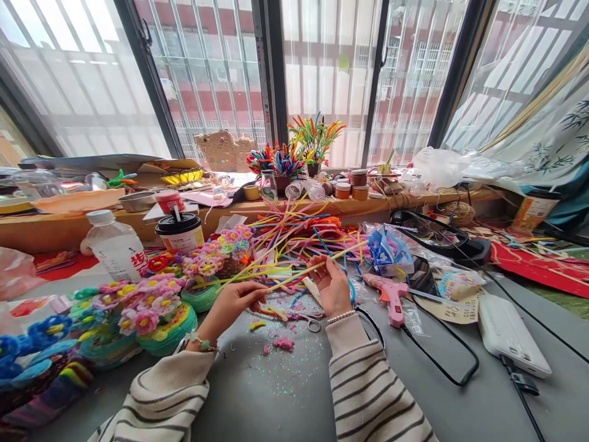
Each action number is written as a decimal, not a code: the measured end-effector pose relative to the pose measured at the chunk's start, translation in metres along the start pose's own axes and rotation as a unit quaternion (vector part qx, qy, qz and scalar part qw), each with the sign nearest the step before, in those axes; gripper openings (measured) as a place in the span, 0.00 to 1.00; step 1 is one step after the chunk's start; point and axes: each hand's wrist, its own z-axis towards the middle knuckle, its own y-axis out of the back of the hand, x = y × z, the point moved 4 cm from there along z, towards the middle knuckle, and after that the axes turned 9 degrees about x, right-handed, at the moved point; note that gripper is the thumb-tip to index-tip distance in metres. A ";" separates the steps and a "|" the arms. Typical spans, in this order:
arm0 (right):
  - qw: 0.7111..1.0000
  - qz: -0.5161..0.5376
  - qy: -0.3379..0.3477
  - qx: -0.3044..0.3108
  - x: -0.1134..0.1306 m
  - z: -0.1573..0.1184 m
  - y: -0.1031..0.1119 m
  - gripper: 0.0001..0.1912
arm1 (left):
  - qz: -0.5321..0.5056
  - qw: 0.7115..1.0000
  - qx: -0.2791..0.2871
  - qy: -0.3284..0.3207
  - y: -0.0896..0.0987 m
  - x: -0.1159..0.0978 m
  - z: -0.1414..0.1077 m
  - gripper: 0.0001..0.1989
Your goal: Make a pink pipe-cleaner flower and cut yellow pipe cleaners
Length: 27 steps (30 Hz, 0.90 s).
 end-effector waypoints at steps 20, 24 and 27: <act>0.876 -0.398 -0.018 0.270 -0.019 -0.016 -0.033 0.08 | -0.164 0.982 -0.073 -0.066 0.011 -0.004 -0.004 0.19; 0.858 -0.438 -0.009 0.268 -0.018 -0.014 -0.029 0.09 | -0.146 0.983 -0.093 -0.055 0.014 -0.003 -0.005 0.19; 0.853 -0.446 -0.008 0.270 -0.015 -0.013 -0.029 0.09 | -0.141 0.984 -0.095 -0.047 0.015 -0.001 -0.005 0.16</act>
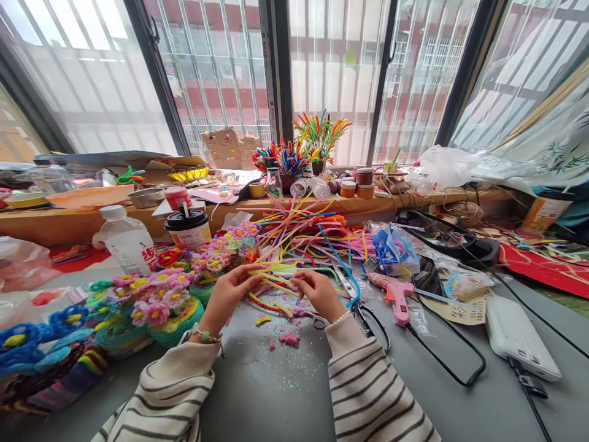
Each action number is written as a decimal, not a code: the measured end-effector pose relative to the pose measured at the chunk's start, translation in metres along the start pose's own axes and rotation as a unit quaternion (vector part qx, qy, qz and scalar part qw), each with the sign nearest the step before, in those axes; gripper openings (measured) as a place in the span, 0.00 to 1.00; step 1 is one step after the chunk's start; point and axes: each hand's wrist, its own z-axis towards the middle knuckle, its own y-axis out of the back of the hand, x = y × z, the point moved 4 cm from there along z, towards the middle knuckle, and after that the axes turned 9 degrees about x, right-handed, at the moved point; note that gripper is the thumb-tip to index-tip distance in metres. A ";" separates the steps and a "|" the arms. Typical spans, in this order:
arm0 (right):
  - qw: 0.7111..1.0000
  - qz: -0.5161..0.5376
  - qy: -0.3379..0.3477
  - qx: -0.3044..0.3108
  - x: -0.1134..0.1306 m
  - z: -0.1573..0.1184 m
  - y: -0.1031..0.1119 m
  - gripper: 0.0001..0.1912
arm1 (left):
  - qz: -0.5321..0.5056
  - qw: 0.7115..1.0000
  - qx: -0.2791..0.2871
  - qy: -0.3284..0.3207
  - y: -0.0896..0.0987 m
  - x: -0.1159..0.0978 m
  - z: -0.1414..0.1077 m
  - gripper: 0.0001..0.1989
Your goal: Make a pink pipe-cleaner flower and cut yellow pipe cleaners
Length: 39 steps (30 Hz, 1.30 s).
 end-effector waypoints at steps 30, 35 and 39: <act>0.981 -0.131 -0.055 0.132 0.006 0.002 -0.015 0.24 | -0.068 0.993 -0.100 -0.007 -0.004 0.002 -0.004 0.10; 0.986 -0.126 -0.052 0.091 0.001 0.002 -0.013 0.22 | -0.054 0.993 -0.095 -0.041 -0.014 -0.002 -0.004 0.10; 0.992 -0.103 -0.035 0.058 0.006 0.002 -0.019 0.23 | -0.068 0.996 -0.030 -0.040 -0.022 -0.003 -0.002 0.18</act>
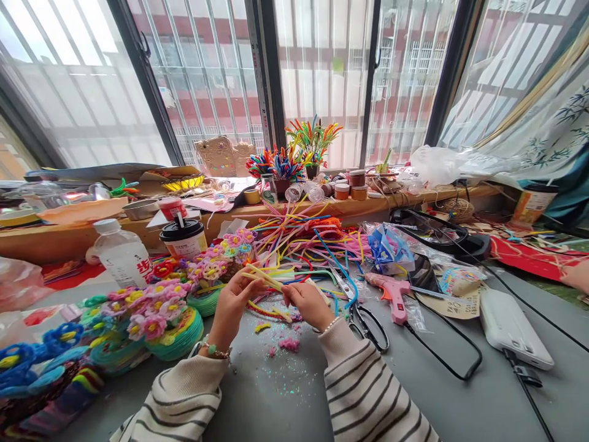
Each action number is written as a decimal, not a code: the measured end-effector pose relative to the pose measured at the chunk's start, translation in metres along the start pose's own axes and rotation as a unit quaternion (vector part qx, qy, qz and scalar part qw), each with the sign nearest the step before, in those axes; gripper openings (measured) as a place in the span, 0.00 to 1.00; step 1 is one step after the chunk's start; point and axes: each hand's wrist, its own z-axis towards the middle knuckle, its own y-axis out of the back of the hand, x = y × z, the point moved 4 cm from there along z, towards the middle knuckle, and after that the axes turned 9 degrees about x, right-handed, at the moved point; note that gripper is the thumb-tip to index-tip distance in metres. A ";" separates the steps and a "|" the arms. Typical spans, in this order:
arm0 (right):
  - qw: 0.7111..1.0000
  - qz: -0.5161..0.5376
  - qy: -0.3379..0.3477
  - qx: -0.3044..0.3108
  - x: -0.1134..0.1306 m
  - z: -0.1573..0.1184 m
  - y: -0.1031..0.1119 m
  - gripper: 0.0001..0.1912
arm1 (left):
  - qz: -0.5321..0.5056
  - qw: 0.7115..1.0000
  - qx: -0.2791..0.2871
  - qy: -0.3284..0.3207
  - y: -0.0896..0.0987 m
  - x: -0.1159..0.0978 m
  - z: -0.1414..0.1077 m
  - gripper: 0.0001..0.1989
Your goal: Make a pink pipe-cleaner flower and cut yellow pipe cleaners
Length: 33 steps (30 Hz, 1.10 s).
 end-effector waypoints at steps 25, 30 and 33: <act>0.997 0.073 0.012 -0.028 0.008 0.005 -0.023 0.23 | 0.039 0.999 -0.025 -0.006 0.000 0.004 -0.003 0.15; 0.985 0.116 0.001 -0.129 0.003 -0.002 -0.013 0.20 | -0.067 0.996 -0.057 0.028 0.003 0.006 -0.003 0.14; 0.951 0.142 -0.007 -0.275 0.000 -0.013 0.000 0.19 | -0.142 0.986 -0.066 0.064 0.006 0.010 -0.002 0.13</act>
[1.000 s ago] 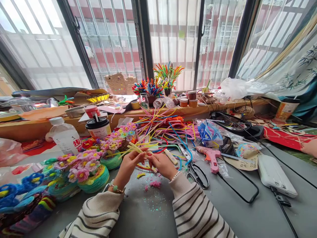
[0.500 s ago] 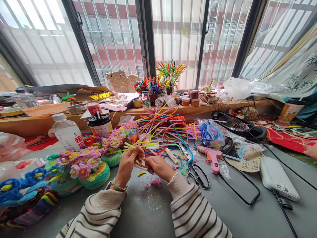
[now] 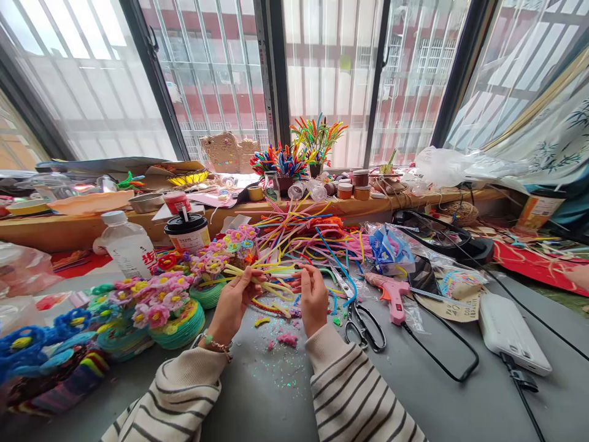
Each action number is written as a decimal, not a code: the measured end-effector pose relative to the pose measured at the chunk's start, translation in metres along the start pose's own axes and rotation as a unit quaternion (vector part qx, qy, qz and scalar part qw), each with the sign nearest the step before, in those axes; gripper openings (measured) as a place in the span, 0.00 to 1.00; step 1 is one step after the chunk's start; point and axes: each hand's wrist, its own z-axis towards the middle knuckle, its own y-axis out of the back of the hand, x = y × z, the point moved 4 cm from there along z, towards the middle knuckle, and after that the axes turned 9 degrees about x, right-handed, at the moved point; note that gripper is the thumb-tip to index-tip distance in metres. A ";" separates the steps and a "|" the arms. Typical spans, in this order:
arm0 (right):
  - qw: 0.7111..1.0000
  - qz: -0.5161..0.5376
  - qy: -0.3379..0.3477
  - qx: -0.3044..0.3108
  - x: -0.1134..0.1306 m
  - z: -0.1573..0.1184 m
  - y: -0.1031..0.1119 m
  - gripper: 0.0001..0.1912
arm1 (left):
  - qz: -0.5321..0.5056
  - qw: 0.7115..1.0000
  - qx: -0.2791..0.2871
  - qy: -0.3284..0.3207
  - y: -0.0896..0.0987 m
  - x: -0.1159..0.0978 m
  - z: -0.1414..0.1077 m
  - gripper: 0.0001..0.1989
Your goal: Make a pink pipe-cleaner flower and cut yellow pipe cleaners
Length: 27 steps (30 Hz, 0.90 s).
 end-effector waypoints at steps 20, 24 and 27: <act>0.860 -0.493 0.133 0.016 0.015 -0.007 -0.008 0.20 | 0.027 1.000 -0.006 -0.004 0.003 -0.005 0.000 0.12; 0.893 -0.426 0.142 -0.005 0.014 -0.004 0.004 0.18 | 0.087 0.996 -0.010 0.015 0.008 0.000 0.002 0.12; 0.883 -0.431 0.181 -0.021 0.018 -0.003 0.008 0.15 | 0.151 0.988 -0.008 0.005 0.012 0.000 0.004 0.12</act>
